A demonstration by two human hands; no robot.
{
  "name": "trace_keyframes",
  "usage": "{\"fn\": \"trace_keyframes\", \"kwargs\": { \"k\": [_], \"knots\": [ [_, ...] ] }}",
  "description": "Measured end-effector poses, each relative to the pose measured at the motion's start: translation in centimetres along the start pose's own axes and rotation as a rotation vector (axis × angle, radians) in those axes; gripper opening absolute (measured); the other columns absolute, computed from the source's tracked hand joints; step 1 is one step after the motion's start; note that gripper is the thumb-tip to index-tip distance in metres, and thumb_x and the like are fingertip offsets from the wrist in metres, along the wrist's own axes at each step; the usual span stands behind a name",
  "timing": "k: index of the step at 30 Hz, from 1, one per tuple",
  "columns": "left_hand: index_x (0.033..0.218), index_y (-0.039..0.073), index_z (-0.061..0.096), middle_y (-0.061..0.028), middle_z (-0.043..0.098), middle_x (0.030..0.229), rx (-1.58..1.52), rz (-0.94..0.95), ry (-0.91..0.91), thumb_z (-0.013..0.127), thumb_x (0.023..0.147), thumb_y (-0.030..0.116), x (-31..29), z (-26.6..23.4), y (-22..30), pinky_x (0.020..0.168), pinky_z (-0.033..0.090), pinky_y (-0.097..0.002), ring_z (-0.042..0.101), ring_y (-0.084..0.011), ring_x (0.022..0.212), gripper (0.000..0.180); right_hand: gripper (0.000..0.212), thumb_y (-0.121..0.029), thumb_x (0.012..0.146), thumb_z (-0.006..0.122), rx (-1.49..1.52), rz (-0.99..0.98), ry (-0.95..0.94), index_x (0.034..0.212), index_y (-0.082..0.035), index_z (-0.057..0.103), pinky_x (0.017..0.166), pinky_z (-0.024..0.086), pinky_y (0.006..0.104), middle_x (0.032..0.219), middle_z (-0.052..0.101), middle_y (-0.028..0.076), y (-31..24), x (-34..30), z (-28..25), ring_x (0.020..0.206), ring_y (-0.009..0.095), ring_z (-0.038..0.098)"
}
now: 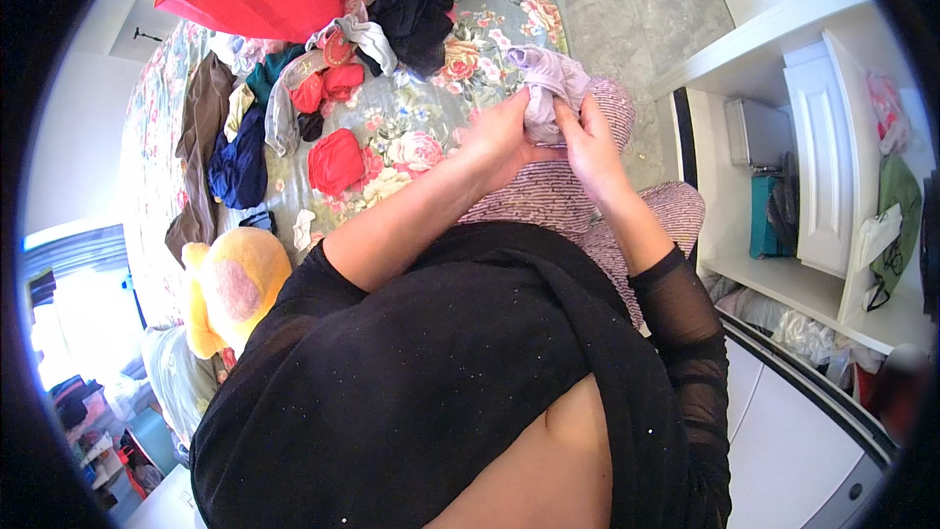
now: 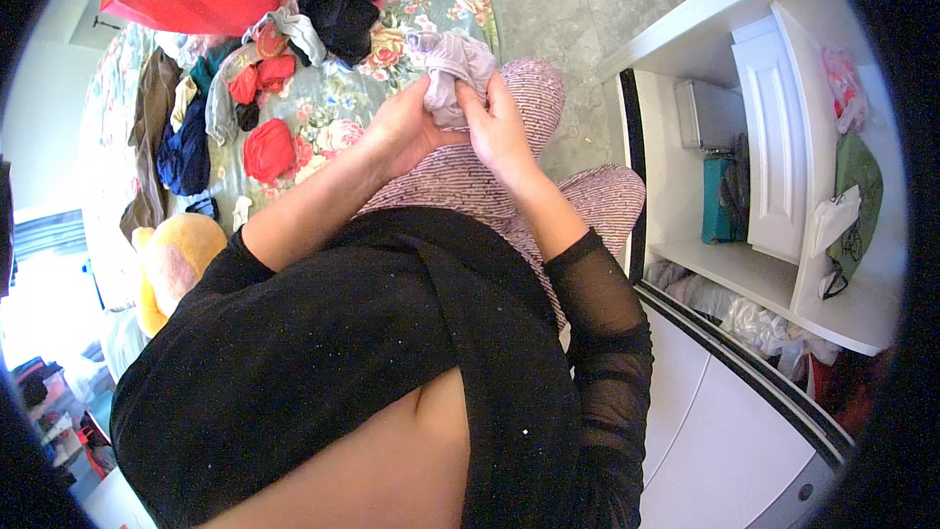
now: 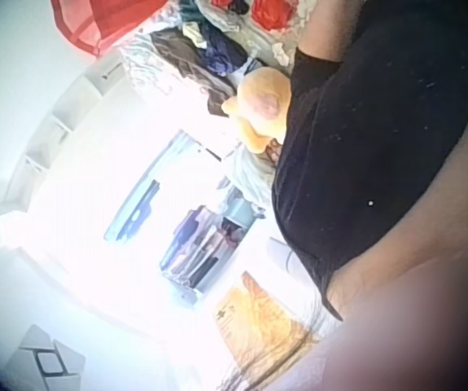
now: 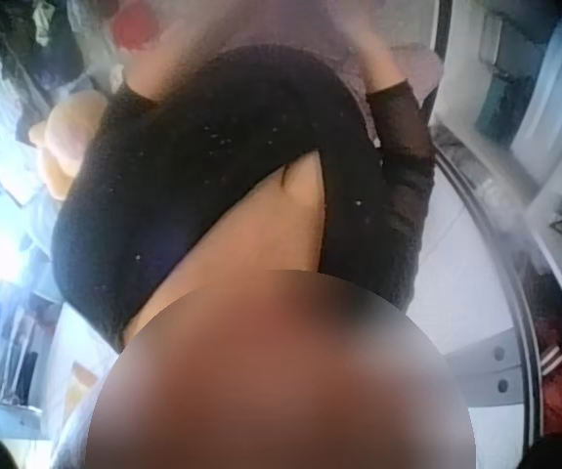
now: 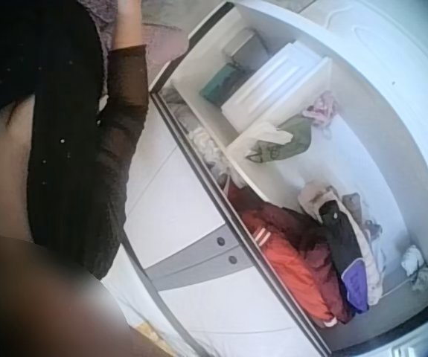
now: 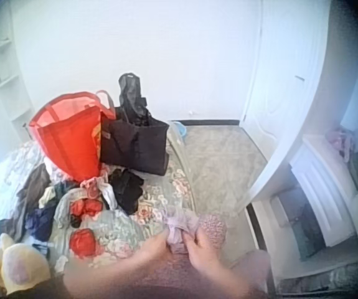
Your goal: The person sits on a bed and folds several pieces of clothing one by one, including a red garment, a light purple top, a black item, and a teal piece. Each item is smoothed, folded, and placed on the bed.
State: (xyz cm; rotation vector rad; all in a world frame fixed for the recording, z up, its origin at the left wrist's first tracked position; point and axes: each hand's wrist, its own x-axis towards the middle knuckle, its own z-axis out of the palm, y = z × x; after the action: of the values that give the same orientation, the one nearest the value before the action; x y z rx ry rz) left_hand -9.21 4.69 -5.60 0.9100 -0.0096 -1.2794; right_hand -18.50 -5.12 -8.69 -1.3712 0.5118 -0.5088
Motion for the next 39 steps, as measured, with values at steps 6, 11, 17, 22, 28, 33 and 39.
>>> {"fn": "trace_keyframes", "kwargs": {
  "k": [6,11,17,22,28,33,39],
  "knots": [
    [0.132,0.003,0.046,-0.0106,0.059,0.121,0.149,0.217,-0.029,0.036,0.104,0.026,0.8,-0.4,0.5,0.086,0.051,-0.0381,0.058,-0.0196,0.107,0.037,0.031,-0.014,0.081,0.07,-0.736,-0.457,0.117,0.107,0.0,0.059,0.075,0.047,0.0351,0.09,0.055,0.012,-2.3,0.0,-1.8,0.079,0.024,0.057],
    [0.124,0.0,0.054,-0.0067,0.066,0.095,0.496,0.361,0.087,0.054,0.097,0.024,1.3,-1.0,0.9,0.069,0.052,-0.0321,0.063,-0.0151,0.085,0.036,0.023,-0.008,0.078,0.072,-0.701,-0.631,0.132,0.098,-0.003,0.063,0.068,0.049,0.0333,0.087,0.055,0.01,-6.9,-1.0,-1.9,0.076,0.023,0.057],
    [0.117,0.0,0.058,-0.0111,0.068,0.089,0.797,0.574,0.159,0.067,0.088,0.024,1.5,-1.3,0.4,0.072,0.052,-0.0326,0.064,-0.0179,0.08,0.038,0.018,-0.012,0.08,0.068,-0.97,-0.619,0.025,0.097,-0.005,0.066,0.069,0.05,0.0397,0.088,0.06,0.013,-7.2,-0.5,-0.9,0.079,0.031,0.061],
    [0.112,-0.001,0.058,-0.019,0.068,0.089,1.033,0.692,0.159,0.071,0.082,0.021,0.5,-1.3,0.8,0.075,0.051,-0.0365,0.067,-0.027,0.083,0.039,0.012,-0.012,0.082,0.063,-1.05,-0.386,-0.049,0.091,-0.005,0.066,0.07,0.05,0.0417,0.086,0.061,0.015,-7.3,-0.8,-1.5,0.079,0.033,0.062],
    [0.111,0.001,0.057,-0.0139,0.065,0.095,1.177,0.76,0.194,0.07,0.081,0.014,0.3,-0.8,0.7,0.079,0.049,-0.0324,0.061,-0.017,0.089,0.035,0.009,-0.011,0.08,0.063,-1.085,-0.456,-0.005,0.086,-0.004,0.064,0.071,0.05,0.0398,0.084,0.062,0.015,-6.9,-0.8,-1.8,0.08,0.032,0.062],
    [0.111,0.0,0.057,-0.0124,0.064,0.097,1.267,0.877,0.26,0.067,0.08,0.01,1.6,-1.7,1.7,0.08,0.05,-0.0323,0.061,-0.0189,0.09,0.034,0.011,-0.014,0.087,0.062,-0.571,-0.21,0.013,0.086,-0.002,0.063,0.071,0.047,0.0308,0.084,0.063,0.008,-5.0,0.1,-2.5,0.079,0.018,0.06],
    [0.119,0.001,0.053,-0.0121,0.061,0.109,0.579,0.58,0.074,0.06,0.086,0.002,1.4,-0.9,1.2,0.086,0.05,-0.0314,0.061,-0.0193,0.099,0.034,0.013,-0.014,0.096,0.054,0.217,0.092,-0.264,0.094,-0.003,0.061,0.079,0.042,0.023,0.089,0.059,-0.002,-4.0,0.7,-4.2,0.085,0.007,0.053]
  ]
}}
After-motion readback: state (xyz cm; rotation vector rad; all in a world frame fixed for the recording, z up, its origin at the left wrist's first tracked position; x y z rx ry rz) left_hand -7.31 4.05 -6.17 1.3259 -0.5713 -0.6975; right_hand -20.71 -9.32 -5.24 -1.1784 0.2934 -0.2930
